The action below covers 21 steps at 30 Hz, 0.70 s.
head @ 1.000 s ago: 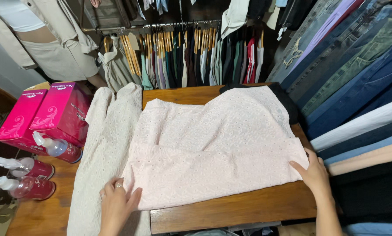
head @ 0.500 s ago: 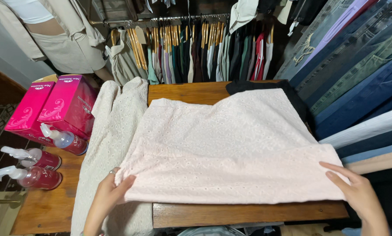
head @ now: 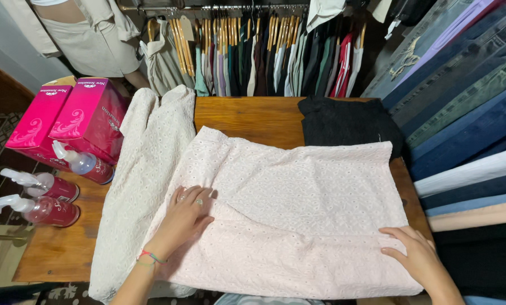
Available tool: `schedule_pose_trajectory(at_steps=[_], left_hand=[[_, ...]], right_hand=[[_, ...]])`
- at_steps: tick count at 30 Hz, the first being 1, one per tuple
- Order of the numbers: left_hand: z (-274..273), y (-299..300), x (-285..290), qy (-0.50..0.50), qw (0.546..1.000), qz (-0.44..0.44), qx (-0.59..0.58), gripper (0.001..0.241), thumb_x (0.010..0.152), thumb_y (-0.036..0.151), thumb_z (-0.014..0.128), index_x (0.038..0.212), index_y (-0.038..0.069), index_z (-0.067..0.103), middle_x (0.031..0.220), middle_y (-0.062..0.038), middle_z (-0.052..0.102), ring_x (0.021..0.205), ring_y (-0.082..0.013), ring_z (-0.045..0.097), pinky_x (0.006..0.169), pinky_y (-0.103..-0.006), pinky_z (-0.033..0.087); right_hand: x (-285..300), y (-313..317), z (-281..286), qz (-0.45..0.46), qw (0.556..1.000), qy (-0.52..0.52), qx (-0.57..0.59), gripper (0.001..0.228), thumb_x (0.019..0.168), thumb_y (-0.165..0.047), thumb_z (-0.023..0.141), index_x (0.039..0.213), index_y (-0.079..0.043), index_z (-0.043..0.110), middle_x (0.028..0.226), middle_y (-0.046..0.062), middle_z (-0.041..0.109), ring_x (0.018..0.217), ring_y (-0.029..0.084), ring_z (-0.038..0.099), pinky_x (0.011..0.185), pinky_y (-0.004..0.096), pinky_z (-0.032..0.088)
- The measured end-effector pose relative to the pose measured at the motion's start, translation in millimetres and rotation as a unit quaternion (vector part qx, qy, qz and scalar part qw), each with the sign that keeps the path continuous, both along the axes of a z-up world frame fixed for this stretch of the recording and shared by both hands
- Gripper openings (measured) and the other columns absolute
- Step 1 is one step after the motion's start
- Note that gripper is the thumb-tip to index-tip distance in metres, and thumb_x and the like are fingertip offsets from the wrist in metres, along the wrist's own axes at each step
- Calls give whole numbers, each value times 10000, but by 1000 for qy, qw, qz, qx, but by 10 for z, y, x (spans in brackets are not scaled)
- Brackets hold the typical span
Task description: The person folds several pieces of clothing, including a mint green top, a white top, a pink top, and a black top, on a wooden table. They smooth out each item and fold it into a neat stack, placing the finished pile on the right side of the table.
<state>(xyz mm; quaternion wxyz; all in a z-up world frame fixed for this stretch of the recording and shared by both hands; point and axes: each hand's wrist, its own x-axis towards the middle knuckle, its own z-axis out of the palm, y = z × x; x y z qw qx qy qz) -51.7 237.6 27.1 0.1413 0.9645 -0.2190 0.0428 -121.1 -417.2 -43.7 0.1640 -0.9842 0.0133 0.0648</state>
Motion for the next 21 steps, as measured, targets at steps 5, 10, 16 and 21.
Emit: schedule_pose_trajectory(at_steps=[5, 10, 16, 21], left_hand=[[-54, 305, 153, 10, 991, -79, 108, 353, 900, 507, 801, 1208, 338, 761, 1018, 70, 719, 1241, -270, 598, 1246, -675, 205], [582, 729, -128, 229, 965, -63, -107, 308, 892, 417, 928, 1034, 193, 773, 897, 40, 725, 840, -170, 635, 796, -338, 486], [830, 924, 46, 309, 939, -17, -148, 283, 908, 431, 956, 958, 210, 787, 854, 101, 728, 797, -50, 602, 743, -259, 494], [734, 558, 774, 165, 985, 53, -5, 155, 948, 278, 763, 1076, 208, 814, 1081, 0, 884, 998, -227, 822, 883, -368, 565]], right_hand=[[-37, -306, 33, -20, 994, 107, 25, 245, 879, -487, 870, 1086, -366, 923, 1137, -204, 886, 1139, 41, 789, 1059, 243, 505], [-146, -522, 215, -51, 959, 43, 275, 116, 877, -128, 930, 982, -79, 929, 1100, 12, 898, 1085, 128, 802, 1028, 262, 475], [250, -476, 337, -71, 946, 46, 312, 172, 902, -105, 912, 1057, -34, 891, 1043, 46, 840, 1033, 164, 740, 979, 292, 469], [874, 137, 960, -132, 970, 81, 186, 402, 960, -249, 836, 1359, -204, 840, 1298, 59, 882, 1271, 228, 742, 1104, 365, 505]])
